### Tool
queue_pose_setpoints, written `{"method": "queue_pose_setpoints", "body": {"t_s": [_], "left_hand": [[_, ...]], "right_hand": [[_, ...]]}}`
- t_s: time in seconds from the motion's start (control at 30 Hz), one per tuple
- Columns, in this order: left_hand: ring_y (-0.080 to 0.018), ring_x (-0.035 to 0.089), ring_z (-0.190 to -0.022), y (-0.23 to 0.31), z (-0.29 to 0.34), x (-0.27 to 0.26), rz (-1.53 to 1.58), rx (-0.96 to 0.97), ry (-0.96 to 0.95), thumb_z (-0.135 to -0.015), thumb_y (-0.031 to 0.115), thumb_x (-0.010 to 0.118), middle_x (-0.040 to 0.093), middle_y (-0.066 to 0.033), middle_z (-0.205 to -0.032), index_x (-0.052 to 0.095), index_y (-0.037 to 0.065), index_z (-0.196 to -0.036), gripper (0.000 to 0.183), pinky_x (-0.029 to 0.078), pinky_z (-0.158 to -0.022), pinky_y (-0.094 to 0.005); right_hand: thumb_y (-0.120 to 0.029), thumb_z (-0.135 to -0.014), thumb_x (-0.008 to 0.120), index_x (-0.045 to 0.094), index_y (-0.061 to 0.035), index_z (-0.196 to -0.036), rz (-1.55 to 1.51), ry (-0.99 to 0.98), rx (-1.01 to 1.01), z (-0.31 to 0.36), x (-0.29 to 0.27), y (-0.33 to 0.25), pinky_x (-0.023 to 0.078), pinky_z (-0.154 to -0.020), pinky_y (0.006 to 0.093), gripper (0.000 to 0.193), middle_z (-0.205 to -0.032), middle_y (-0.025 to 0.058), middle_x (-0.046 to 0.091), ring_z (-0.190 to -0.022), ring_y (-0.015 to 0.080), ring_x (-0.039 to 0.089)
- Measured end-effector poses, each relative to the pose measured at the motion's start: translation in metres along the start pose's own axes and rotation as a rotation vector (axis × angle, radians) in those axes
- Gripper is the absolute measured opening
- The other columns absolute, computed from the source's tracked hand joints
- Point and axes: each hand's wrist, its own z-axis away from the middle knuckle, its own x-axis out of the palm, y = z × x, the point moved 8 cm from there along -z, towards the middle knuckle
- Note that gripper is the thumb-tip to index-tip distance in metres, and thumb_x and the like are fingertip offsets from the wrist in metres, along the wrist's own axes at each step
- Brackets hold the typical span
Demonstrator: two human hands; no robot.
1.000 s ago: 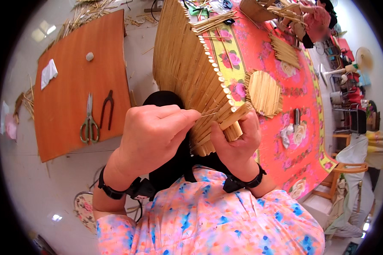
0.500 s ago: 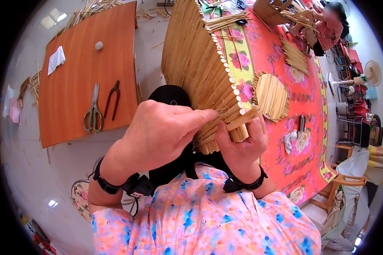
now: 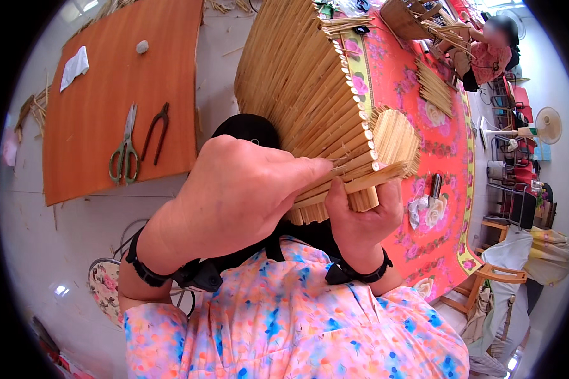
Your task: The person weaves a thin white string through a bundle of vertical bamboo sticks held in their lap. They use a needle to pass the string through the sticks and occasionally use pliers to pull the string tight. The process involves repetitive threading and tightening to secure the bamboo structure.
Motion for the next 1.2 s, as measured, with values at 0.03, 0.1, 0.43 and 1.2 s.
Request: {"method": "queue_pose_setpoints", "body": {"t_s": [0.03,0.1,0.43,1.2], "left_hand": [[-0.0280,0.060,-0.057,-0.001,0.000,0.000,0.002,0.003,0.013,-0.077,-0.001,0.067,0.061,-0.0107,-0.068,0.069,0.006,-0.109,0.033,0.043,-0.047,-0.0357],[-0.0281,0.060,-0.057,-0.002,0.001,-0.001,0.010,0.006,0.024,-0.077,-0.001,0.067,0.061,-0.0110,-0.068,0.069,0.006,-0.109,0.033,0.043,-0.047,-0.0357],[-0.0283,0.060,-0.057,-0.001,-0.001,0.000,0.002,0.011,-0.007,-0.077,-0.001,0.067,0.062,-0.0111,-0.069,0.069,0.006,-0.110,0.034,0.044,-0.047,-0.0356],[-0.0233,0.057,-0.053,0.000,-0.005,0.001,0.073,-0.122,-0.038,-0.077,-0.008,0.064,0.059,-0.0117,-0.066,0.069,0.001,-0.104,0.029,0.041,-0.049,-0.0290]], "right_hand": [[-0.009,-0.061,0.079,0.062,-0.0032,-0.091,0.003,-0.002,-0.008,0.000,0.000,0.000,0.052,-0.064,0.0353,0.035,-0.081,0.0114,0.063,-0.071,0.0281,0.063],[-0.010,-0.060,0.079,0.062,-0.0031,-0.091,0.006,-0.002,-0.023,0.000,0.000,0.001,0.052,-0.064,0.0356,0.036,-0.081,0.0112,0.062,-0.071,0.0284,0.062],[-0.009,-0.061,0.078,0.061,-0.0030,-0.090,0.008,-0.008,-0.023,0.000,0.000,0.000,0.051,-0.065,0.0365,0.034,-0.082,0.0116,0.062,-0.071,0.0294,0.062],[0.000,-0.064,0.077,0.062,-0.0003,-0.104,-0.357,0.002,-0.123,-0.004,0.004,-0.005,0.054,-0.062,0.0287,0.043,-0.089,0.0107,0.066,-0.075,0.0236,0.065]]}}
